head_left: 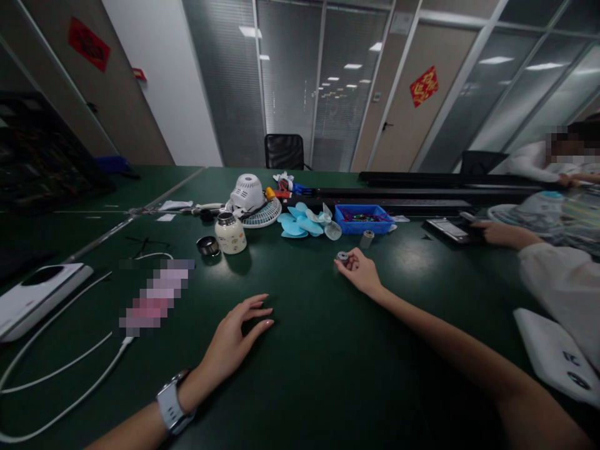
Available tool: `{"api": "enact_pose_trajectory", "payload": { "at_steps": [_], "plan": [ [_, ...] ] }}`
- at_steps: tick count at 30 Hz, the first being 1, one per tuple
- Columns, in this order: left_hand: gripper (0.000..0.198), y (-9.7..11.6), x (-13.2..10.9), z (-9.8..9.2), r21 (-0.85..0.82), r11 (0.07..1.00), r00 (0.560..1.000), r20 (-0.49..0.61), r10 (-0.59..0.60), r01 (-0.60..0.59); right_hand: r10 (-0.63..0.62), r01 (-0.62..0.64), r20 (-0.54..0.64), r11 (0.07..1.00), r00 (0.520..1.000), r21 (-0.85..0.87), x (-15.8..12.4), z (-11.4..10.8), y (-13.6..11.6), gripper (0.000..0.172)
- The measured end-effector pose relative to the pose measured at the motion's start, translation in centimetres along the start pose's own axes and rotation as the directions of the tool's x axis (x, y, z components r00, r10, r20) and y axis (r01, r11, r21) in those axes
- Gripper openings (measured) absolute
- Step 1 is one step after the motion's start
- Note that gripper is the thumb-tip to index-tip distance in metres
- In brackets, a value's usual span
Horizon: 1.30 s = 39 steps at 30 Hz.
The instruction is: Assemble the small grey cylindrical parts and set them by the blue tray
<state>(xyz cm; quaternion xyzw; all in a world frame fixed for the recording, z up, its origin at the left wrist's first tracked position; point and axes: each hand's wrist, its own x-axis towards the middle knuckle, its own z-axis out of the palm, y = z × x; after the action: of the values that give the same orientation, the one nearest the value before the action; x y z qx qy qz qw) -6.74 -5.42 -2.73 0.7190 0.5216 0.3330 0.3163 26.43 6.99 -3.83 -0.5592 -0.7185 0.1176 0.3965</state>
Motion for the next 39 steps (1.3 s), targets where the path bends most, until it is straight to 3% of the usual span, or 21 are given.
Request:
{"api": "enact_pose_trajectory", "payload": {
  "at_steps": [3, 7, 10, 12, 14, 15, 17, 19, 21, 26, 29, 32, 33, 36, 39],
  "plan": [
    [0.043, -0.2, 0.0, 0.1, 0.003, 1.000, 1.000, -0.001, 0.005, -0.005, 0.056, -0.072, -0.106, 0.985, 0.993, -0.155, 3.7, 0.5, 2.1, 0.035],
    [0.039, -0.1, 0.0, 0.0, -0.011, 1.000, 1.000, -0.004, 0.004, -0.004, 0.117, -0.159, -0.186, 0.960, 0.976, -0.230, 6.9, 1.1, 3.5, 0.037],
    [0.034, 0.1, 0.0, 0.0, -0.057, 0.998, 1.000, -0.019, -0.011, 0.010, 0.132, -0.188, -0.235, 0.955, 0.963, -0.231, 6.8, 1.3, 2.5, 0.046],
    [0.030, 0.1, -0.1, -0.1, -0.094, 0.995, 0.998, -0.052, -0.039, 0.034, 0.082, -0.145, -0.259, 0.962, 0.962, -0.231, 5.2, 1.2, 0.4, 0.054],
    [0.027, 0.0, 0.0, -0.1, -0.119, 0.991, 0.993, -0.095, -0.076, 0.064, -0.051, 0.019, -0.151, 0.978, 0.987, -0.206, 2.7, 1.4, -2.8, 0.056],
    [0.027, -0.1, 0.0, -0.1, -0.126, 0.989, 0.988, -0.121, -0.095, 0.079, -0.145, 0.140, -0.020, 0.977, 0.989, -0.160, 1.3, 1.7, -4.7, 0.053],
    [0.026, -0.2, 0.0, -0.2, -0.135, 0.985, 0.976, -0.174, -0.127, 0.104, -0.334, 0.353, 0.296, 0.935, 0.895, -0.014, -1.3, 2.7, -8.2, 0.051],
    [0.027, -0.3, 0.1, -0.1, -0.147, 0.983, 0.965, -0.220, -0.145, 0.114, -0.440, 0.448, 0.473, 0.888, 0.763, 0.104, -3.2, 4.3, -10.9, 0.056],
    [0.026, -0.3, 0.1, -0.1, -0.167, 0.980, 0.960, -0.241, -0.146, 0.107, -0.473, 0.472, 0.522, 0.869, 0.710, 0.146, -4.2, 6.0, -12.3, 0.052],
    [0.024, -0.4, 0.1, 0.0, -0.165, 0.983, 0.960, -0.251, -0.123, 0.083, -0.438, 0.413, 0.497, 0.895, 0.749, 0.168, -4.1, 8.2, -12.4, 0.029],
    [0.024, -0.6, 0.1, -0.1, -0.138, 0.986, 0.962, -0.244, -0.125, 0.093, -0.413, 0.375, 0.403, 0.911, 0.817, 0.173, -2.5, 6.6, -10.8, 0.027],
    [0.026, -0.7, 0.1, -0.1, -0.142, 0.985, 0.964, -0.232, -0.128, 0.097, -0.253, 0.250, 0.140, 0.968, 0.957, 0.039, 0.9, 3.0, -7.5, 0.035],
    [0.026, -0.8, 0.1, -0.1, -0.141, 0.985, 0.966, -0.225, -0.127, 0.097, -0.180, 0.180, 0.013, 0.983, 0.984, -0.044, 2.3, 1.6, -6.1, 0.040],
    [0.026, -0.8, 0.0, 0.0, -0.126, 0.987, 0.971, -0.206, -0.121, 0.096, -0.043, -0.031, -0.252, 0.958, 0.967, -0.285, 6.2, -2.1, -2.2, 0.048],
    [0.028, -1.0, 0.1, 0.1, -0.125, 0.987, 0.973, -0.196, -0.124, 0.101, -0.046, -0.104, -0.298, 0.878, 0.953, -0.467, 8.4, -3.7, 0.3, 0.044]
  ]
}}
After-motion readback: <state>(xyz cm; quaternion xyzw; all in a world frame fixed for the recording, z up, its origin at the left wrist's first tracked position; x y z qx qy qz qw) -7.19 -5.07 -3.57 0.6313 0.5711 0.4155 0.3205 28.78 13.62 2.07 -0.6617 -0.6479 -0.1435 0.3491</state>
